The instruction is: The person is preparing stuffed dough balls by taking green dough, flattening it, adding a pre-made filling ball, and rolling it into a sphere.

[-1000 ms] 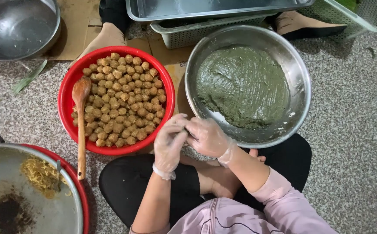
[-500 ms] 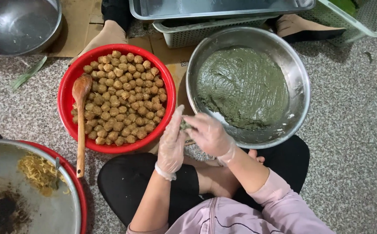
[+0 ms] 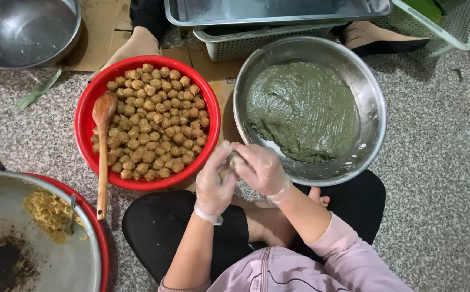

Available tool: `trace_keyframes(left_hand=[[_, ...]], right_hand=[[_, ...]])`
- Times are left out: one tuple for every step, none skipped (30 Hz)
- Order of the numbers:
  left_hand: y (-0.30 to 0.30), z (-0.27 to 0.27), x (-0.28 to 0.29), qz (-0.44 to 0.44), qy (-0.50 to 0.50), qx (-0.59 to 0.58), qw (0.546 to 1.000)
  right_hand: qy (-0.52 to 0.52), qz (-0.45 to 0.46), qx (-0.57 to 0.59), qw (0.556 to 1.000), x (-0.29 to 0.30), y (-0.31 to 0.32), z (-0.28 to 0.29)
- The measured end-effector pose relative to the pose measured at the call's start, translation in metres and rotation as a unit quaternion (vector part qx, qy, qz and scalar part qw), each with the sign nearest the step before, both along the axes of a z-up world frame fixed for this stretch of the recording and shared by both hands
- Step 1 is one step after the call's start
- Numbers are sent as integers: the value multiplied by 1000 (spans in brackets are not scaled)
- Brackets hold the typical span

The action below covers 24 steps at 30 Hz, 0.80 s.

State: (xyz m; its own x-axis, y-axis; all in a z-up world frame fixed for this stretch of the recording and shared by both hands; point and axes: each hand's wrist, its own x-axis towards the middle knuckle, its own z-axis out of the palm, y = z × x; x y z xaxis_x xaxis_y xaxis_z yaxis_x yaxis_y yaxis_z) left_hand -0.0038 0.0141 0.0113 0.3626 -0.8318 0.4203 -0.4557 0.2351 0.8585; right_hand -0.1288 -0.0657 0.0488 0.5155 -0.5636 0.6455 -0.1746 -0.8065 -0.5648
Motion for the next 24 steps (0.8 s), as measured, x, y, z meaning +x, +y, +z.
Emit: trace_keyframes(left_hand=[[-1, 3, 0, -75, 155, -32, 985], [-1, 7, -1, -147, 305, -62, 939], [-3, 14, 5, -146, 306, -62, 939], [-3, 22, 11, -155, 341, 93, 923], [-4, 30, 17, -160, 367, 245, 883], [-1, 14, 15, -160, 368, 245, 883], [2, -2, 13, -160, 418, 202, 871], [5, -17, 11, -160, 465, 158, 856], [4, -13, 11, -160, 466, 158, 856], [4, -9, 11, -177, 457, 110, 865], [3, -4, 11, -193, 447, 63, 871], [3, -3, 10, -194, 446, 65, 871], [3, -2, 9, -192, 435, 47, 878], [2, -1, 8, -190, 425, 28, 885], [3, -8, 7, -191, 424, 30, 885], [6, -15, 7, -189, 432, 35, 881], [8, -22, 7, -187, 439, 40, 878], [5, -26, 7, -186, 440, 41, 878], [3, -31, 6, -166, 479, 76, 858], [0, -36, 5, -146, 517, 111, 836], [3, -42, 9, -145, 518, 111, 836], [7, -48, 13, -160, 360, 108, 913], [10, -54, 17, -170, 192, 101, 961], [9, -48, 16, -169, 193, 102, 961]], right_hand=[[-42, 29, 42, 998, -1, -2, -2], [-84, 59, 84, 991, -2, -4, -4], [-83, 60, 84, 991, -4, -5, -3], [-61, 80, 75, 992, -6, -5, -2], [-39, 101, 66, 992, -8, -5, -2], [-38, 101, 66, 992, -9, -1, -2], [-46, 83, 132, 987, -10, 2, -2], [-53, 65, 197, 977, -11, 6, -2], [-53, 66, 197, 977, -12, 3, -6], [-92, 86, 197, 972, -12, 2, -11], [-130, 106, 196, 966, -13, 1, -15], [-132, 104, 197, 966, -12, 0, -19], [-115, 87, 137, 980, -12, 0, -23], [-97, 70, 76, 990, -12, -1, -27], [-98, 68, 77, 990, -10, 1, -22], [-76, 38, 27, 996, -8, 4, -18], [-53, 8, -24, 998, -5, 6, -13], [-53, 9, -23, 998, -5, 7, -14], [-68, 16, -7, 998, -4, 9, -16], [-83, 23, 8, 996, -3, 10, -17], [-83, 23, 9, 996, -1, 9, -10], [-104, 69, 41, 991, 2, 8, -2], [-126, 114, 74, 983, 4, 7, 5], [-125, 114, 75, 983, 0, 6, -2]])
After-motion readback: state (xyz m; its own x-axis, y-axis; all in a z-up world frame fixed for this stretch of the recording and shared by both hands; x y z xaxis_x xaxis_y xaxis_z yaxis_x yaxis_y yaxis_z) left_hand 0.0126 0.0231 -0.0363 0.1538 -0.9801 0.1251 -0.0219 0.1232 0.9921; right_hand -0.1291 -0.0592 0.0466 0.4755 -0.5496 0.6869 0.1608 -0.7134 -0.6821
